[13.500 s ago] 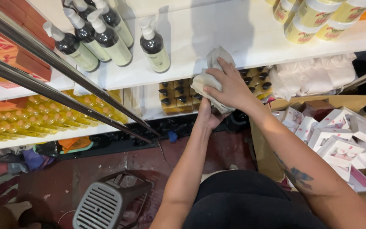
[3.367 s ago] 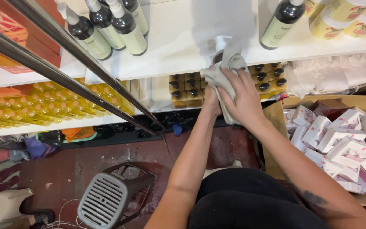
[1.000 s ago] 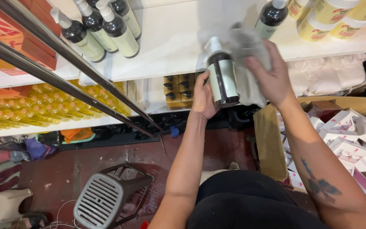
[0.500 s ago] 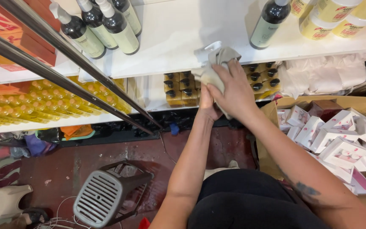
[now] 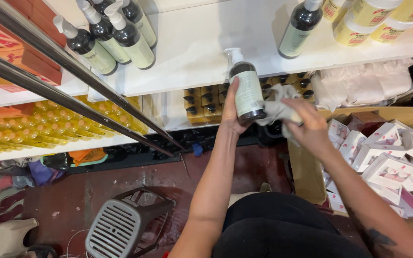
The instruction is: The person arranges multiple cream jars on a white shelf, stacking them in neat rows. They then use a cloth to wipe the surface of the shelf and clean several dark pump bottles, placing them back in a line.
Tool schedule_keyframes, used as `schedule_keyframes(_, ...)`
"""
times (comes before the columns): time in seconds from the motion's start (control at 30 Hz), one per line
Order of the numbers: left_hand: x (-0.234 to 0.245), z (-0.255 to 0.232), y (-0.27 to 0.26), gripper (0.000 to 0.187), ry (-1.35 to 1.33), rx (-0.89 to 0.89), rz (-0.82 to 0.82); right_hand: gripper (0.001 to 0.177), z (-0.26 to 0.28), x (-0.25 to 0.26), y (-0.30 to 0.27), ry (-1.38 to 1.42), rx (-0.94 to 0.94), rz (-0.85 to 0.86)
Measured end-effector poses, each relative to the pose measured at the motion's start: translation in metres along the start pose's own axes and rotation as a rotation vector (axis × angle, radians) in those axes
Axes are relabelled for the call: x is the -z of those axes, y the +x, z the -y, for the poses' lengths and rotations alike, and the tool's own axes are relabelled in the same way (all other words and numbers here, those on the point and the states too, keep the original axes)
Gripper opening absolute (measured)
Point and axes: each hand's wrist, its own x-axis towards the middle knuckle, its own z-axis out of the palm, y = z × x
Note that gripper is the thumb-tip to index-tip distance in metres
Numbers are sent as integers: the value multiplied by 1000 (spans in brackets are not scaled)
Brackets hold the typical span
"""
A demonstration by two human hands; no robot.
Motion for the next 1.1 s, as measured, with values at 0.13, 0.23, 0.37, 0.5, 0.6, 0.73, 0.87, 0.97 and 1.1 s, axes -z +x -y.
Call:
schedule_keyframes(0.13,-58,-26,-31,78,-34,109,-14,50,15,30,25,61,-201,-71)
schedule_keyframes(0.23,-42,-23,-25,89,-68,64,122,53,47,36,52,144,-27,-104)
schedule_keyframes(0.37,-15,-9,-11,82,63,45,130,59,86,22,91,-2,118,-3)
schedule_keyframes(0.5,-23,0,-13,82,179,91,-110,68,100,-19,118,-220,102,190)
schedule_keyframes(0.6,-23,-1,-16,83,146,135,-205,67,83,-48,119,-365,121,167)
schedule_keyframes(0.73,-12,4,-16,75,73,41,-128,63,80,-60,95,-334,136,92)
schedule_keyframes(0.87,6,17,0,65,77,-60,-28,61,86,-55,65,-351,137,16)
schedule_keyframes(0.97,3,22,10,63,7,-61,22,57,81,-48,47,-374,184,-41)
schedule_keyframes(1.1,-3,30,21,61,-151,-69,124,68,64,-35,29,-277,360,-158)
